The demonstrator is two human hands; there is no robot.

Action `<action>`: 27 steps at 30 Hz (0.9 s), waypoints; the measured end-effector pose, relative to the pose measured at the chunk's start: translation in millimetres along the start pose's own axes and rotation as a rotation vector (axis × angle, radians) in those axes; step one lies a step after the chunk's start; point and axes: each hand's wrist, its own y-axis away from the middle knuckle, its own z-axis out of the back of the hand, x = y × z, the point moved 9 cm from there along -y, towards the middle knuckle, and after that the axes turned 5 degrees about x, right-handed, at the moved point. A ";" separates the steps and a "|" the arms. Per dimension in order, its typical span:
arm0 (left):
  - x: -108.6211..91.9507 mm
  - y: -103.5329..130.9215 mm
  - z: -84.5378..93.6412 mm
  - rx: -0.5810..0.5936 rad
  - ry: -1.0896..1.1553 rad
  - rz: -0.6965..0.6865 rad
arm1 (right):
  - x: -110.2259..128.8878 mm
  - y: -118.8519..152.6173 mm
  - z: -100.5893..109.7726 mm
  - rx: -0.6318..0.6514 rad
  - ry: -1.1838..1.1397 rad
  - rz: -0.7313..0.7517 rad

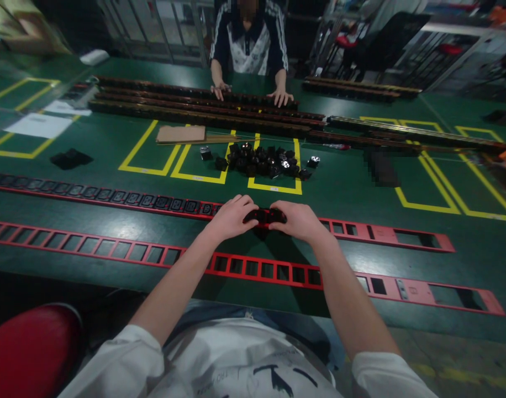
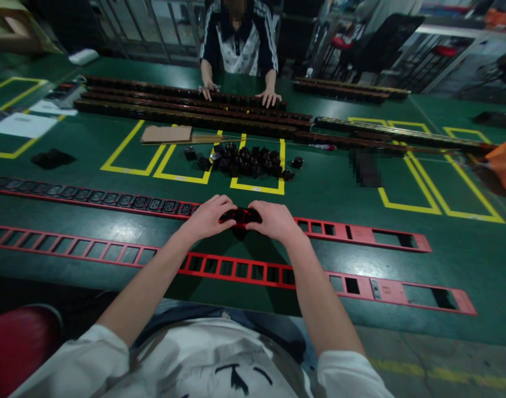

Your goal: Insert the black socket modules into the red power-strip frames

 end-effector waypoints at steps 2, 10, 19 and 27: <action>0.2 -0.1 -0.4 0.000 -0.005 -0.002 | 0.7 -0.1 0.0 -0.001 0.008 -0.001; -0.4 -0.3 -0.3 -0.005 -0.012 -0.010 | 3.7 -0.2 0.0 0.007 0.036 0.006; 0.2 0.2 0.5 -0.011 -0.002 -0.005 | 5.0 1.6 2.7 0.004 0.018 0.029; 1.2 0.1 -0.1 -0.015 0.007 -0.005 | 3.9 1.2 2.3 0.013 0.033 0.019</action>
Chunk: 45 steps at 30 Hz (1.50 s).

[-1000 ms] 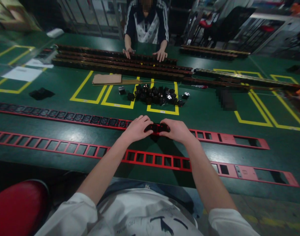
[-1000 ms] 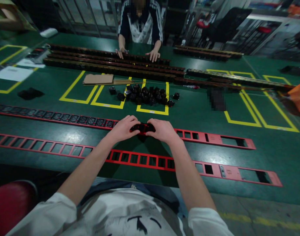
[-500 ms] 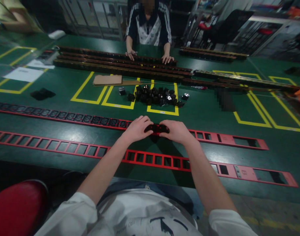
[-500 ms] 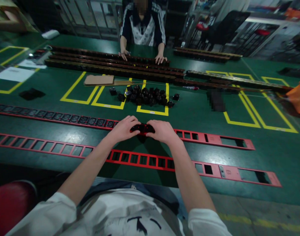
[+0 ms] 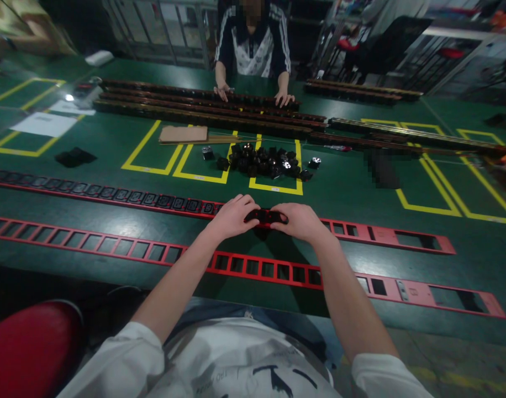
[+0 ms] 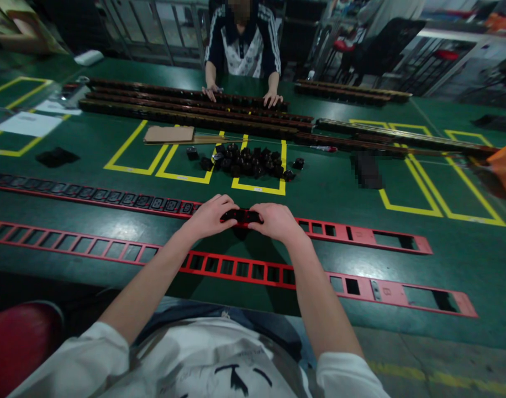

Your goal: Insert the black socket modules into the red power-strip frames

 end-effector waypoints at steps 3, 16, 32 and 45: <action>-0.5 0.1 0.5 0.000 -0.007 -0.001 | -0.3 0.1 -0.7 0.003 -0.004 0.008; -1.4 -0.1 -0.1 0.004 -0.013 -0.005 | -1.3 -0.9 -3.8 0.001 0.044 0.009; -0.2 -0.3 -1.2 0.001 -0.015 -0.011 | -1.8 -0.8 -3.7 0.027 0.054 -0.071; 1.5 0.2 -0.7 -0.017 -0.006 -0.021 | -25.7 5.4 7.9 -0.174 -0.376 -0.072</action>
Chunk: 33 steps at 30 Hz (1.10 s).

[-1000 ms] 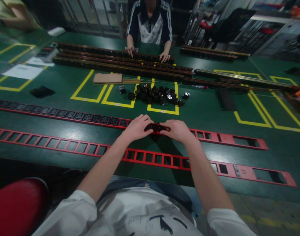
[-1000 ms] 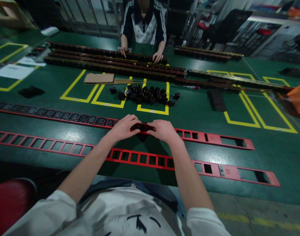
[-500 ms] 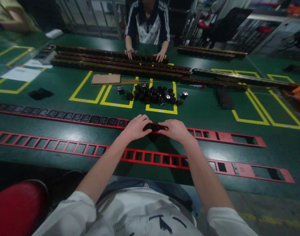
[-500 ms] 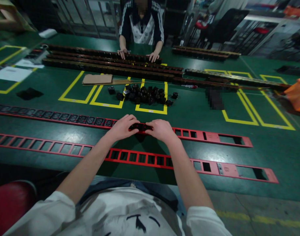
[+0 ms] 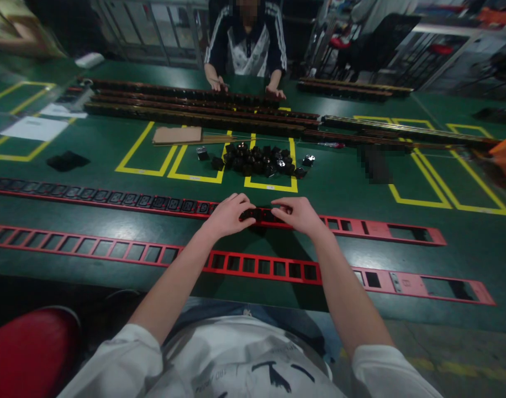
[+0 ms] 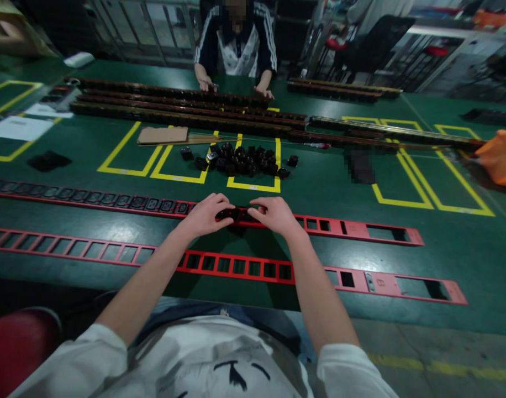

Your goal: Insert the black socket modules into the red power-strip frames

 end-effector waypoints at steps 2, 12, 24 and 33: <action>1.1 -0.1 -1.0 0.003 -0.006 0.003 | -4.1 2.2 11.4 -0.108 -0.116 0.003; -4.2 -1.0 -2.6 0.020 -0.053 -0.002 | -42.2 6.6 28.3 -0.455 -1.142 -0.113; -9.3 -2.0 -2.6 0.010 -0.022 -0.033 | -82.2 21.4 8.1 -0.661 -1.960 -0.461; -9.0 -2.1 -2.1 -0.003 -0.008 -0.035 | -71.1 8.1 7.8 -0.511 -1.944 -0.389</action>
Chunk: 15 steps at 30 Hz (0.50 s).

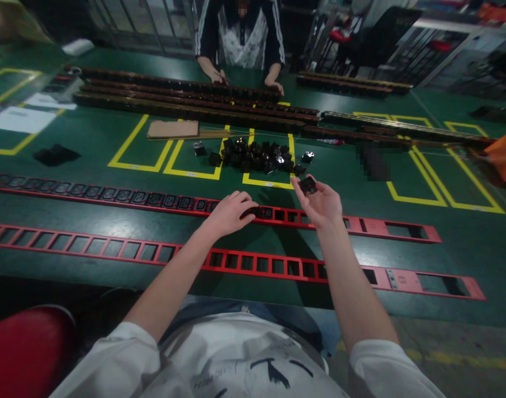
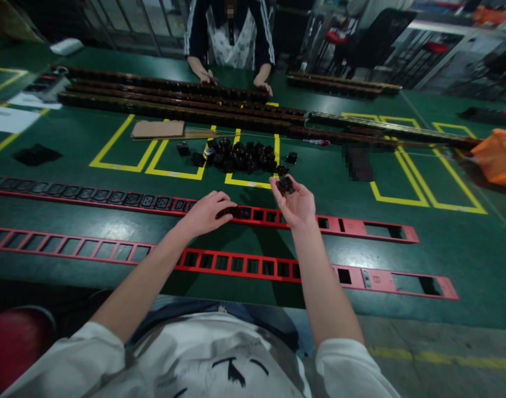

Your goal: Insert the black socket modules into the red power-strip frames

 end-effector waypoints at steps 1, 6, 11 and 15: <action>0.2 0.0 -0.2 0.001 0.002 0.001 | -0.2 -0.3 -1.5 0.010 0.007 -0.004; 2.2 0.1 -1.7 0.018 0.017 0.012 | 0.1 1.2 -2.1 0.020 0.108 -0.012; 2.2 0.1 -1.7 0.026 0.018 0.021 | 6.2 3.1 -4.5 0.084 0.287 0.048; 0.8 -0.1 -0.9 0.028 0.014 0.020 | 11.1 3.4 -4.6 0.104 0.359 0.102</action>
